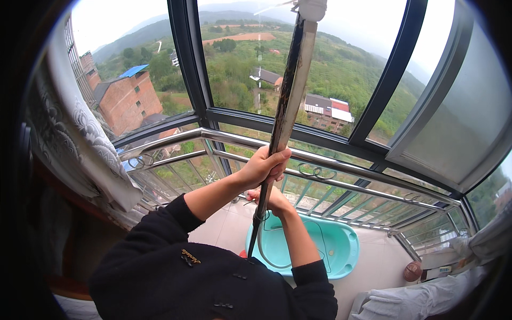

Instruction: The person carries a basin and a long pole to a balcony, then attaches a cut plastic bottle to the pole using a string. The person repeatedly wraps and tightens the string to secure the bottle to the pole.

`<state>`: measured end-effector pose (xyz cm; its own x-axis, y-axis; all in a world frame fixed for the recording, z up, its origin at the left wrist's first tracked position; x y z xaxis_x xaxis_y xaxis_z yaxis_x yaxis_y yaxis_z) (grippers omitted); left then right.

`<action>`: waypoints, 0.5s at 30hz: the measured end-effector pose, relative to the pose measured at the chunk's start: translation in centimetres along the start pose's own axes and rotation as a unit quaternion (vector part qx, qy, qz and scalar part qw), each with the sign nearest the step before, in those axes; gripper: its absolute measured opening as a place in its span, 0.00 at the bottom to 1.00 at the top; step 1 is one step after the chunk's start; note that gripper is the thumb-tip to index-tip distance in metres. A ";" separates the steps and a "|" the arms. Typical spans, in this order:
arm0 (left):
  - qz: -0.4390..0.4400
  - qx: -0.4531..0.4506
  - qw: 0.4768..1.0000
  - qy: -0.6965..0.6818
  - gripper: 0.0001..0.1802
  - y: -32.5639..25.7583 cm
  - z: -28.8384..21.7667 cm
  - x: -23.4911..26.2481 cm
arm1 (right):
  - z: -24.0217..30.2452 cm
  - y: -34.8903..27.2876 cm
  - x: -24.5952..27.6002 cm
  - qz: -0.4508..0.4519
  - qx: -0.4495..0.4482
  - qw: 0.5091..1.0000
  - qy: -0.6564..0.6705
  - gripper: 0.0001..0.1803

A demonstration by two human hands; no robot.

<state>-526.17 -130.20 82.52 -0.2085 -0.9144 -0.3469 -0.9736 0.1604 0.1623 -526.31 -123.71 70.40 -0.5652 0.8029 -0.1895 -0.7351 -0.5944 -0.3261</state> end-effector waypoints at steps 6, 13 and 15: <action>-0.012 -0.051 0.991 0.119 0.20 0.3 0.4 0.8 | -0.7 0.5 1.3 -0.050 -0.084 0.967 0.236 0.10; -0.181 -0.145 0.931 0.283 0.22 -0.5 3.6 1.4 | 1.8 0.9 5.5 -0.124 -0.014 0.926 0.357 0.05; -0.217 -0.280 0.881 0.314 0.19 -0.6 3.9 1.4 | 0.9 0.6 5.7 -0.189 -0.065 0.923 0.330 0.05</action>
Point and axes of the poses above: each hand's wrist, its own y-axis towards the middle knuckle, its own x-axis out of the back of the hand, z = x × y, the point moved 3 cm from there along y, towards the middle knuckle, and after that the axes turned 10 degrees about -z, right-handed, at the moved point
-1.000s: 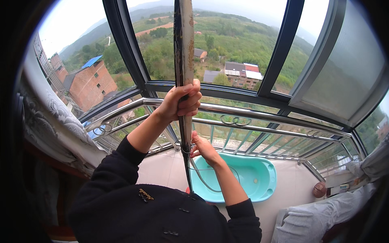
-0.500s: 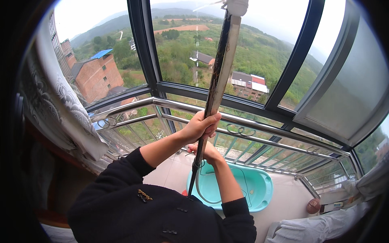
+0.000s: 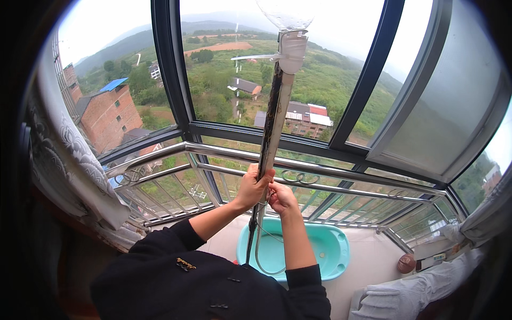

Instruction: The person carries a basin and a long pole to a balcony, then attaches a cut plastic bottle to the pole using a string. The person repeatedly wraps and tightens the string to secure the bottle to the pole.

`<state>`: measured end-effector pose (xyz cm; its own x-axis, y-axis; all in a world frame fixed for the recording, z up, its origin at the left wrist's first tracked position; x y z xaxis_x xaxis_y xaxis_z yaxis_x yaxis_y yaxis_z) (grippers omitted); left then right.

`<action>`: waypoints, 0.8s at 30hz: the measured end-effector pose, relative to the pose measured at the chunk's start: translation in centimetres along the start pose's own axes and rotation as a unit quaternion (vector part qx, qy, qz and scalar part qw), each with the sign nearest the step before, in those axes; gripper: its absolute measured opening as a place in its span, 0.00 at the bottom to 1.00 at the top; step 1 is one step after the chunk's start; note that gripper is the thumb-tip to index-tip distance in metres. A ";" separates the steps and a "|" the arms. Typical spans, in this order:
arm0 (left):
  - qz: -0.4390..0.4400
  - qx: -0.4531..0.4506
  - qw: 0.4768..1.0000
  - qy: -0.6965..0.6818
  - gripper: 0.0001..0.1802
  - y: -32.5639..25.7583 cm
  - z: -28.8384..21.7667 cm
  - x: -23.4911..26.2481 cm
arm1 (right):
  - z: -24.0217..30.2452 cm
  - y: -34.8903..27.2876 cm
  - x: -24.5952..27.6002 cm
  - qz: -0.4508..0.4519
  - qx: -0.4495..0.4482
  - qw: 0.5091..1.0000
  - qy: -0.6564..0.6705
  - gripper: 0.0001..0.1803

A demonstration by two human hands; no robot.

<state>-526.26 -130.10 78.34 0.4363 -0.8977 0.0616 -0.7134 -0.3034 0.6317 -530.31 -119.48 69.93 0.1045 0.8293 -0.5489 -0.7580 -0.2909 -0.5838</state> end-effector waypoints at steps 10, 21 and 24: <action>0.113 0.034 0.992 0.038 0.16 -2.2 -1.7 0.5 | 3.5 -2.5 -0.7 0.084 0.063 0.954 -0.279 0.02; 0.029 -0.051 0.972 0.230 0.18 -2.2 -0.2 0.7 | 2.7 -1.8 -1.5 -0.119 0.325 0.905 -0.250 0.10; 0.019 -0.074 0.983 0.165 0.18 -2.1 0.3 0.9 | 2.8 -2.1 -1.6 -0.020 0.145 0.911 -0.386 0.07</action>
Point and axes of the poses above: each hand's wrist, its own y-axis towards the middle knuckle, its own x-axis out of the back of the hand, z = x × y, the point moved 3 cm from there along y, towards the middle knuckle, and after that the axes turned 10 degrees about -z, right-handed, at the moved point
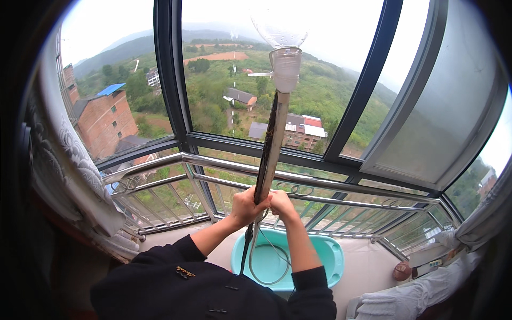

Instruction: The person carries a basin and a long pole to a balcony, then attaches a cut plastic bottle to the pole using a string. The person repeatedly wraps and tightens the string to secure the bottle to the pole.

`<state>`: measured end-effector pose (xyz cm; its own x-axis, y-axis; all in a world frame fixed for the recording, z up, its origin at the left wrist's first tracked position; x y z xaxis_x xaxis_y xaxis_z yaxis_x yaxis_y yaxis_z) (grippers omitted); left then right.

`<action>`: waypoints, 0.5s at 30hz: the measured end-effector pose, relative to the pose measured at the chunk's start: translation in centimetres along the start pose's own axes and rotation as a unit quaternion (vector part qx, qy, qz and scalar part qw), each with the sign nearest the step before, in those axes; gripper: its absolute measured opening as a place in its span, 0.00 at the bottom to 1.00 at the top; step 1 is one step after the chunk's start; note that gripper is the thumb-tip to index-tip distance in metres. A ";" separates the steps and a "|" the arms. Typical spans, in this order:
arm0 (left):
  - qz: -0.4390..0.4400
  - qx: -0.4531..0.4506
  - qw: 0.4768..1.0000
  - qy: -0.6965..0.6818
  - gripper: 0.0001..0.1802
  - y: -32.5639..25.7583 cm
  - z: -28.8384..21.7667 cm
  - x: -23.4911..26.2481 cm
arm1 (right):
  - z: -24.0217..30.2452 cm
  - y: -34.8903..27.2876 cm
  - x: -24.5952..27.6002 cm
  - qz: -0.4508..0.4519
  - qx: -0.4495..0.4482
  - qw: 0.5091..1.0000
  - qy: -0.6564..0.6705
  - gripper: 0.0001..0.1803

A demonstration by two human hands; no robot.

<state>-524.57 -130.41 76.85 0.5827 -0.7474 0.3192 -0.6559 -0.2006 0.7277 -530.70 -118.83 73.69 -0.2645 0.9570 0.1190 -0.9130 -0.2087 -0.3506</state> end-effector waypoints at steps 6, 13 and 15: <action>0.001 0.002 1.000 -0.030 0.18 0.3 0.5 -0.4 | 1.8 0.3 -0.4 0.157 -0.077 0.982 -0.076 0.12; -0.009 0.020 0.999 0.043 0.17 0.6 0.5 0.0 | 0.4 -0.4 -1.7 -0.100 0.008 0.993 0.055 0.09; -0.002 0.028 0.998 0.060 0.17 0.5 0.5 -0.2 | 0.2 -0.8 -1.7 -0.110 0.065 0.985 0.119 0.09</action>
Point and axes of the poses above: each hand's wrist, its own y-axis towards the middle knuckle, its own x-axis out of the back of the hand, z = x × y, the point moved 3 cm from there along y, towards the middle knuckle, and after that the axes turned 10 degrees about -z, right-handed, at the moved point
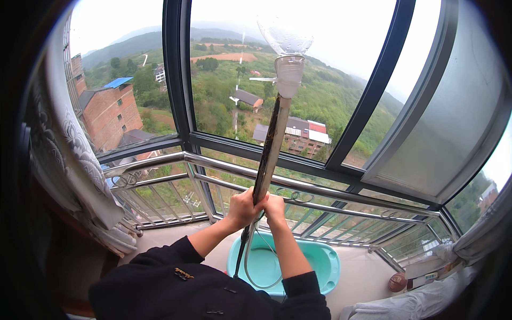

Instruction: The person carries a basin and a long pole to a balcony, then attaches a cut plastic bottle to the pole using a string. The person repeatedly wraps and tightens the string to secure the bottle to the pole.

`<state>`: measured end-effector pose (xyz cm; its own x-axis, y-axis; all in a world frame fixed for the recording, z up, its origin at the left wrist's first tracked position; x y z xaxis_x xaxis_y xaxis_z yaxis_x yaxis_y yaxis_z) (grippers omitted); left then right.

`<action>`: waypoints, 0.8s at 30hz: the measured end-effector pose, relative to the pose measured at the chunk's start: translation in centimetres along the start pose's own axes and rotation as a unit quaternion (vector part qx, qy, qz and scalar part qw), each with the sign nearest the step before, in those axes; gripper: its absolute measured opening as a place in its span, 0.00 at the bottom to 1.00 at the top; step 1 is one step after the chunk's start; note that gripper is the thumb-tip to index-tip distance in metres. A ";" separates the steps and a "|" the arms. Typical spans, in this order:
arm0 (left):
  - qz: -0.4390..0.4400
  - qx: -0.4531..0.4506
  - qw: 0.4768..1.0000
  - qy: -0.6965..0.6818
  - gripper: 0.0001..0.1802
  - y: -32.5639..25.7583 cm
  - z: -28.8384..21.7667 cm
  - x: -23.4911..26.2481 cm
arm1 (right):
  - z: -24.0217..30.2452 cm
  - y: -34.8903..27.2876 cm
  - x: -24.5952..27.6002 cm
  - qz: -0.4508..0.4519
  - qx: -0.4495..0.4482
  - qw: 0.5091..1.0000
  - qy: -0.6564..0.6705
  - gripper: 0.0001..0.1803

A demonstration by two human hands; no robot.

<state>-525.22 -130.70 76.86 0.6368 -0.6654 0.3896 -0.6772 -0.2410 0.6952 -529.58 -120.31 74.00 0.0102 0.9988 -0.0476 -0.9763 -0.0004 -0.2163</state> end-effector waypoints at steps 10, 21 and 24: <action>0.011 -0.010 1.000 -0.007 0.15 -0.4 -0.1 -0.6 | -1.0 1.9 -0.4 0.045 -0.221 0.959 0.173 0.07; -0.020 0.040 0.999 0.007 0.14 0.8 1.0 -2.0 | -1.4 -1.1 0.8 -0.149 0.274 0.938 0.148 0.18; -0.017 0.041 0.999 0.022 0.14 1.1 1.2 -1.9 | -1.7 -3.4 0.5 -0.177 0.399 0.896 0.076 0.16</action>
<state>-527.61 -130.57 76.16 0.6737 -0.6251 0.3942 -0.6819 -0.3201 0.6577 -525.86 -119.89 73.01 0.3209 0.9111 -0.2588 -0.7483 0.4114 0.5204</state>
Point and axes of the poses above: each hand's wrist, its own y-axis towards the middle knuckle, its own x-axis out of the back of the hand, z = x × y, the point moved 3 cm from there along y, towards the middle knuckle, and after that the axes turned 10 degrees about -z, right-handed, at the moved point
